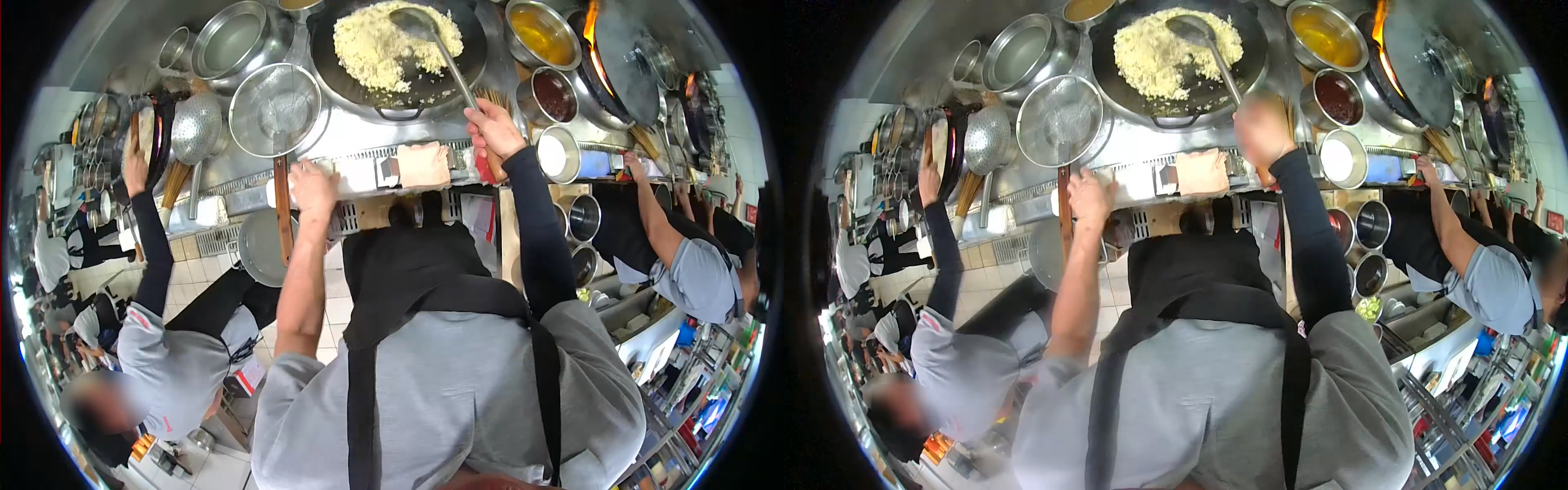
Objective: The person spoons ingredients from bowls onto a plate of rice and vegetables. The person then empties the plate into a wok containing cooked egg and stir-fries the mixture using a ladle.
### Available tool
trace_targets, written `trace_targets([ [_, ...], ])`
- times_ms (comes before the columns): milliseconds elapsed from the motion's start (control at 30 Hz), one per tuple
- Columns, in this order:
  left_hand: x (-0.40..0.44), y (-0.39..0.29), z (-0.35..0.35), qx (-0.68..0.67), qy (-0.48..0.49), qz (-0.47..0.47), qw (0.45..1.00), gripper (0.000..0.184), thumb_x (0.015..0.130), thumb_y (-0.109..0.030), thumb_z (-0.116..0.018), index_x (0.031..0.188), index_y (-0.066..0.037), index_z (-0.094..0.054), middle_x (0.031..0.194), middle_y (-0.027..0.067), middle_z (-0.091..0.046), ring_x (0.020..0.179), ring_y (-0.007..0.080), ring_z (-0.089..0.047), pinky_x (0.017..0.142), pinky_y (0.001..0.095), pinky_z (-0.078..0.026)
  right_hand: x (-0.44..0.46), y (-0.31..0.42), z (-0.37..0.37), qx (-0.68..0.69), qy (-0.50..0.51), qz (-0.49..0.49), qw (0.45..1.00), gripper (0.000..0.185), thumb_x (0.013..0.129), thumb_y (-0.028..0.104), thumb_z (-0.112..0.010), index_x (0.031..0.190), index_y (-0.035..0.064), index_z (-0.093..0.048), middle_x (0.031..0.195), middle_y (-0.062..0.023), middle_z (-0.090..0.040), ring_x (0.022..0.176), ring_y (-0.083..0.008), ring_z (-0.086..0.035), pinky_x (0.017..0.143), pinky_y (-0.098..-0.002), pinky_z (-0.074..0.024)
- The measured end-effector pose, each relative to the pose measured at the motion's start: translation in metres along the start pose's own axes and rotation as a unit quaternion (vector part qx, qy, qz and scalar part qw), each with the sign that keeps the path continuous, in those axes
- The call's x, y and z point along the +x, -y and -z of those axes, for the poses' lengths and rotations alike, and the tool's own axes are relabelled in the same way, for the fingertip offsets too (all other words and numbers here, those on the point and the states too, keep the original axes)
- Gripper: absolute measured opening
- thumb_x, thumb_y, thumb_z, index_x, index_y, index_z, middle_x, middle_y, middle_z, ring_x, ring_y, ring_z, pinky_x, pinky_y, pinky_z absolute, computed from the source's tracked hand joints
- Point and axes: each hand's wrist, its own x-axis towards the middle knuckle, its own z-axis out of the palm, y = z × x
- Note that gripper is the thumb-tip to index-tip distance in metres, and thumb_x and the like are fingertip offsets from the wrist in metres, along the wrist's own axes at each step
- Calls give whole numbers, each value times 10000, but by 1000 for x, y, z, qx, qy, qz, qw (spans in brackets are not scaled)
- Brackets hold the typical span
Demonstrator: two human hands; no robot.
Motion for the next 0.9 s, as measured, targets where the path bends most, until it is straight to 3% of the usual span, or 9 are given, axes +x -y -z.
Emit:
trace_targets([
  [133,16,18,-3,-15,124,34,992,1122,840,-576,-795,1525,156,-292,1379,357,-566,1233,448,-626,1002,483,-549,42,-8,-28,-173,-189,163,953,395,1053,225,-586,1402,61,-501,644,-47,-492,418,-134,-464,376,-348,-390],
  [233,37,41,-46,-35,102,9,994,1136,831,-595,-791,1505,179,-302,1249,354,-655,1165,437,-674,993,465,-555,70,-6,-20,3,-18,19,1000,238,1050,226,-594,1197,71,-489,672,-47,-499,419,-152,-458,377,-364,-388],
  [333,31,42,-36,-138,68,24,988,926,891,-451,-742,1459,177,-366,1197,333,-683,1108,406,-707,898,454,-599,42,14,21,26,37,4,999,494,1051,242,-600,1489,72,-449,710,-29,-517,441,-127,-449,372,-339,-377],
  [400,4,28,-3,-303,48,49,951,783,923,-358,-697,1426,168,-409,1177,296,-697,1054,387,-726,831,461,-628,49,8,-7,-131,-124,99,978,482,1062,227,-571,1514,112,-453,667,-18,-481,439,-126,-441,358,-336,-367],
  [533,-24,5,-13,-749,97,88,650,386,930,-208,-656,1196,65,-598,998,178,-695,866,351,-739,724,480,-668,113,24,-40,13,-25,54,998,258,1070,242,-545,1276,88,-528,659,-28,-481,437,-156,-470,372,-370,-417],
  [600,-30,0,-16,-822,176,104,532,341,948,-259,-663,1157,11,-653,983,164,-719,843,318,-739,721,447,-659,118,24,-51,-230,12,77,970,323,1052,249,-541,1322,72,-532,675,-153,-609,512,-288,-624,458,-458,-493],
  [667,-31,-6,-22,-870,226,57,434,379,972,-305,-652,1185,8,-662,984,172,-735,838,332,-737,739,448,-652,109,-2,-48,-421,-43,370,827,410,1028,213,-539,1397,38,-509,768,-276,-678,642,-422,-684,596,-534,-540],
  [800,-65,-65,34,-892,216,113,380,480,1006,-351,-641,1294,30,-601,1139,247,-708,955,332,-735,795,473,-642,16,-26,-2,-554,47,260,789,627,1001,161,-556,1573,60,-319,783,-276,-683,718,-482,-665,679,-590,-518],
  [900,-40,-34,-23,-901,271,62,334,484,1053,-341,-604,1325,53,-539,1140,273,-650,898,266,-682,636,294,-582,-26,-75,48,-534,24,274,799,661,1008,146,-545,1615,147,-283,875,-273,-700,758,-466,-678,716,-592,-518],
])
